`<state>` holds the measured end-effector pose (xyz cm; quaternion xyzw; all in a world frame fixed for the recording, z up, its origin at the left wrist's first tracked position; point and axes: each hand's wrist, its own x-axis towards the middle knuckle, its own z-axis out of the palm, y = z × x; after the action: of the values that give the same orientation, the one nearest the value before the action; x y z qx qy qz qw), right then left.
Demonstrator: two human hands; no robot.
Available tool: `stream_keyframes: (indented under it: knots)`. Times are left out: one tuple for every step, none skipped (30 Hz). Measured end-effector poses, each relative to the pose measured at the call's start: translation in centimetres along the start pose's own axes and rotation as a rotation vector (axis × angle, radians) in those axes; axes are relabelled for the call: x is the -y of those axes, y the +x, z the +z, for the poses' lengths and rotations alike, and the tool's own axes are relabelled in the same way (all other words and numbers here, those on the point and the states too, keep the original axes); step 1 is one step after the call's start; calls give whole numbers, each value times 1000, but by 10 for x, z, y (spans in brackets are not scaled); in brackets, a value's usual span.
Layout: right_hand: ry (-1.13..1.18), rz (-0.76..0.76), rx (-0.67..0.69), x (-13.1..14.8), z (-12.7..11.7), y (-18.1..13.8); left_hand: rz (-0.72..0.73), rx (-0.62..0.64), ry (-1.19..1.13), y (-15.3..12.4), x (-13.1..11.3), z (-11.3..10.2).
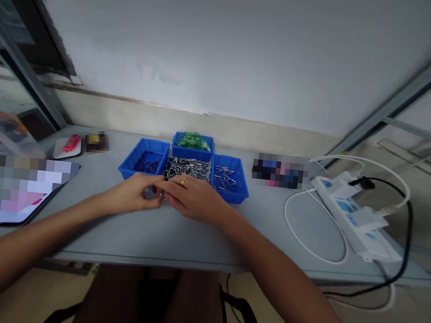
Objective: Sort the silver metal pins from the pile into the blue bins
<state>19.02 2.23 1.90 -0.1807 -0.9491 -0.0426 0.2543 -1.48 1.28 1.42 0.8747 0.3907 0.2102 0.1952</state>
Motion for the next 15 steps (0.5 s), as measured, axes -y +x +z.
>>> stream_keyframes:
  knots:
    - [-4,-9,-2,0,0,0,7,-2,-4,0,0,0]
    - [-11,-10,-7,-1,1,0,11,-8,-10,0,0,0]
    - [-18,-4,-12,-1,1,0,12,-19,-19,0,1,0]
    - [-24,5,-20,-2,1,0,13,-32,-28,1,1,0]
    - [-28,18,-27,-2,0,0,13,-47,-38,1,1,0]
    - [-33,33,-33,-3,0,0,15,-63,-47,1,1,0]
    - [-38,47,-36,-4,-1,0,16,-81,-51,2,1,0]
    - [-41,61,-38,-4,-2,0,18,-100,-50,2,1,0]
    - [-44,76,-40,-4,-2,0,23,-120,-46,2,2,0]
    - [-46,95,-41,-4,-3,0,30,-140,-41,3,2,0]
    - [-46,115,-42,-5,-3,0,39,-159,-35,3,2,0]
    - [-46,134,-45,-5,-3,0,52,-177,-30,3,2,-1]
    - [-46,152,-49,-5,-3,0,64,-194,-26,3,2,-1]
    - [-46,166,-51,-5,-3,0,73,-210,-22,3,1,-1]
    - [-45,177,-49,-5,-3,1,78,-225,-19,3,1,-2]
